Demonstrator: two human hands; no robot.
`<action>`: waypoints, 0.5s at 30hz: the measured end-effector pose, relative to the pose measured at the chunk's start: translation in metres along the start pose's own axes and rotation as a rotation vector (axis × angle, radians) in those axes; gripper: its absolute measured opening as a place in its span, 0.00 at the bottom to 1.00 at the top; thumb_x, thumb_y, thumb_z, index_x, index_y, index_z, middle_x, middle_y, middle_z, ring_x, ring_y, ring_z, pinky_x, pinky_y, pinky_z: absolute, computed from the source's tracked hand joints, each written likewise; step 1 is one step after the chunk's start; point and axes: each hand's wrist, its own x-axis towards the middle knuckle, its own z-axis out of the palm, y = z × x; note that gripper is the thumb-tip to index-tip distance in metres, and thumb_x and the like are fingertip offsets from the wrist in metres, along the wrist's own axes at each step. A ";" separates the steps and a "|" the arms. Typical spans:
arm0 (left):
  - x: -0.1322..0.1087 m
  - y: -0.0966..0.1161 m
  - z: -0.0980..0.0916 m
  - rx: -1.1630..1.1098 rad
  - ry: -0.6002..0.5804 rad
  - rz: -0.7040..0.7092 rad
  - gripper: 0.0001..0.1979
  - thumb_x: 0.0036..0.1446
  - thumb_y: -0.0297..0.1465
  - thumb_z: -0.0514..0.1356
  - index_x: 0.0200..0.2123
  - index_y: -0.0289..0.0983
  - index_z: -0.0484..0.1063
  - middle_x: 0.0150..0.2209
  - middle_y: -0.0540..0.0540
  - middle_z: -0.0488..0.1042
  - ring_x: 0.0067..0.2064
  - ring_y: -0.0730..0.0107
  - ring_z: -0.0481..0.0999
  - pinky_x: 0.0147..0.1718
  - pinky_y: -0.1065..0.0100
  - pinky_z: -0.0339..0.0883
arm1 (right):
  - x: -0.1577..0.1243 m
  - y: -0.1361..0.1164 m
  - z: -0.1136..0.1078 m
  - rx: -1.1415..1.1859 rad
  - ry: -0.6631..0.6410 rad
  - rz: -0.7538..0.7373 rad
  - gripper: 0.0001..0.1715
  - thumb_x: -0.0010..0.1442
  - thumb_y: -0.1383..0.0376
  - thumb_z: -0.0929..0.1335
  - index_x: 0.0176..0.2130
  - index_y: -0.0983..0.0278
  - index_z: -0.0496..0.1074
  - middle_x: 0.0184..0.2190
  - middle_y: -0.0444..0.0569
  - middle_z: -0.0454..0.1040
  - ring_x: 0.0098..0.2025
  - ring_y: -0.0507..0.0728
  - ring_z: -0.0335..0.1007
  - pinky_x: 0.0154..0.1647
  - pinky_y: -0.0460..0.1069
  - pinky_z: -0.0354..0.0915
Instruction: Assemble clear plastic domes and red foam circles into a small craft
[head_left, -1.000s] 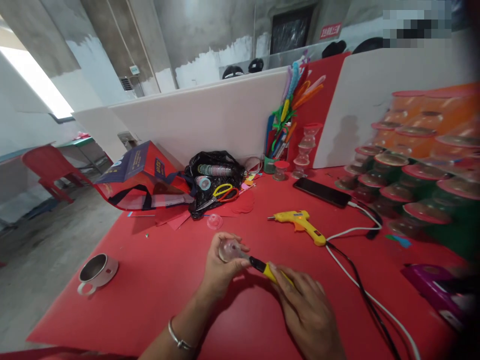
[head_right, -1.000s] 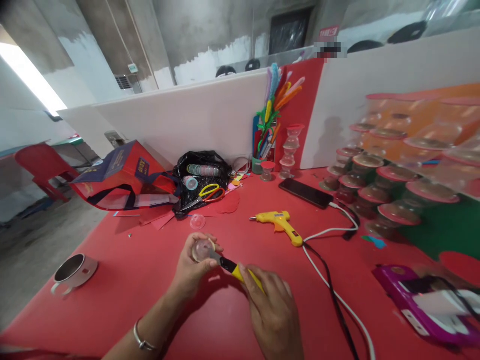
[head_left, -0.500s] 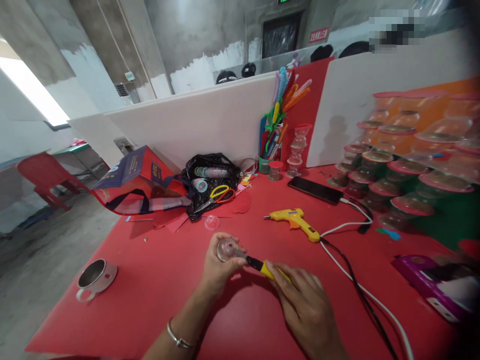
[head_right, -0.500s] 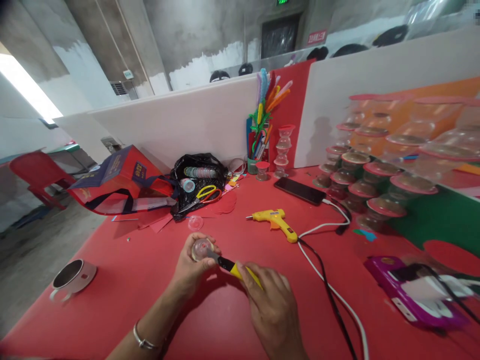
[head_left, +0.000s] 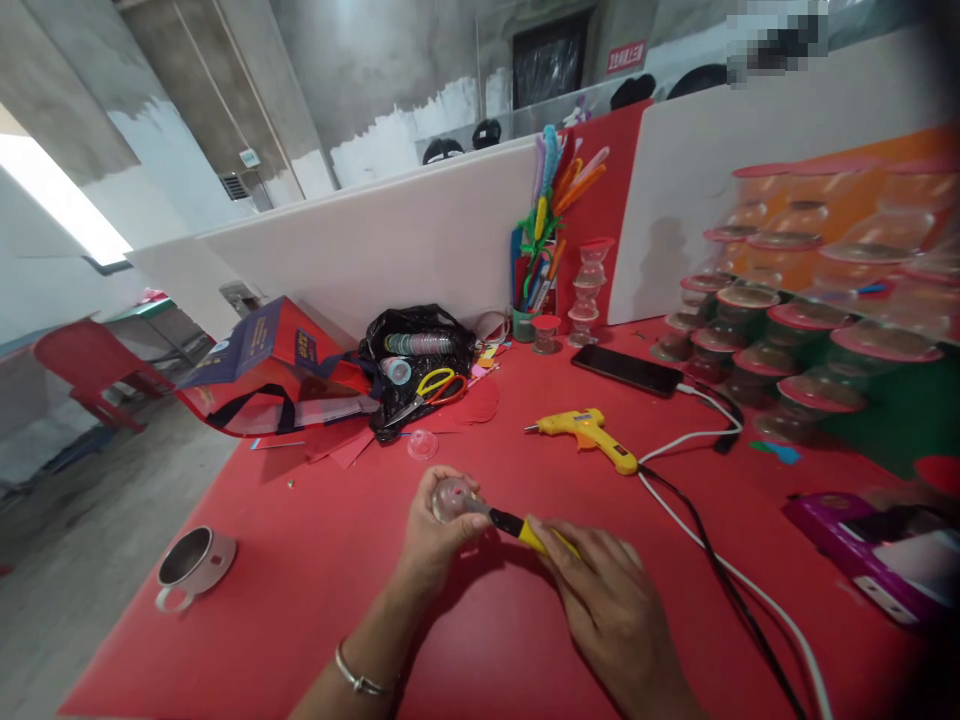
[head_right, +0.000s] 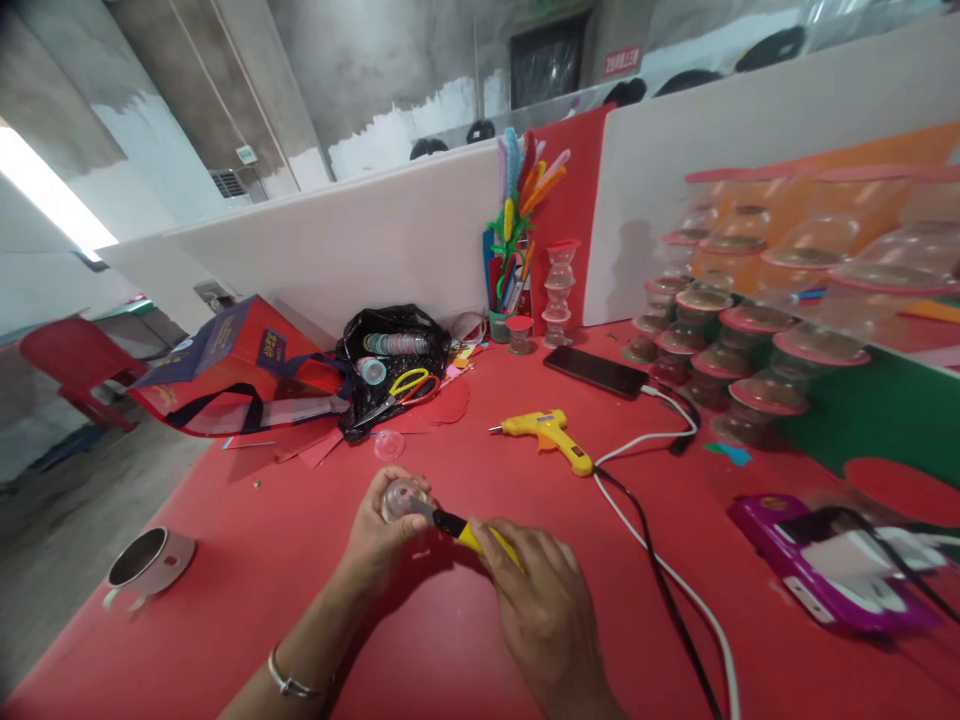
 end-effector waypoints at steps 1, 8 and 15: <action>0.000 0.000 0.000 0.003 0.000 0.001 0.26 0.38 0.32 0.75 0.38 0.40 0.67 0.37 0.50 0.74 0.32 0.73 0.74 0.30 0.71 0.70 | 0.000 0.000 0.000 0.000 -0.001 0.003 0.20 0.66 0.77 0.61 0.53 0.65 0.71 0.41 0.52 0.77 0.43 0.56 0.69 0.42 0.50 0.61; -0.001 0.001 0.002 -0.019 -0.001 -0.003 0.24 0.38 0.32 0.76 0.36 0.39 0.67 0.38 0.50 0.74 0.32 0.74 0.73 0.29 0.72 0.69 | 0.001 0.000 -0.001 0.004 0.012 0.011 0.20 0.66 0.76 0.61 0.53 0.63 0.71 0.41 0.50 0.77 0.42 0.54 0.70 0.41 0.50 0.61; 0.000 0.003 0.004 -0.014 0.001 0.023 0.24 0.38 0.33 0.76 0.35 0.38 0.67 0.36 0.51 0.74 0.31 0.75 0.74 0.28 0.74 0.67 | 0.001 -0.001 0.000 0.018 0.030 0.023 0.21 0.66 0.75 0.61 0.54 0.60 0.71 0.41 0.50 0.78 0.41 0.55 0.71 0.42 0.50 0.61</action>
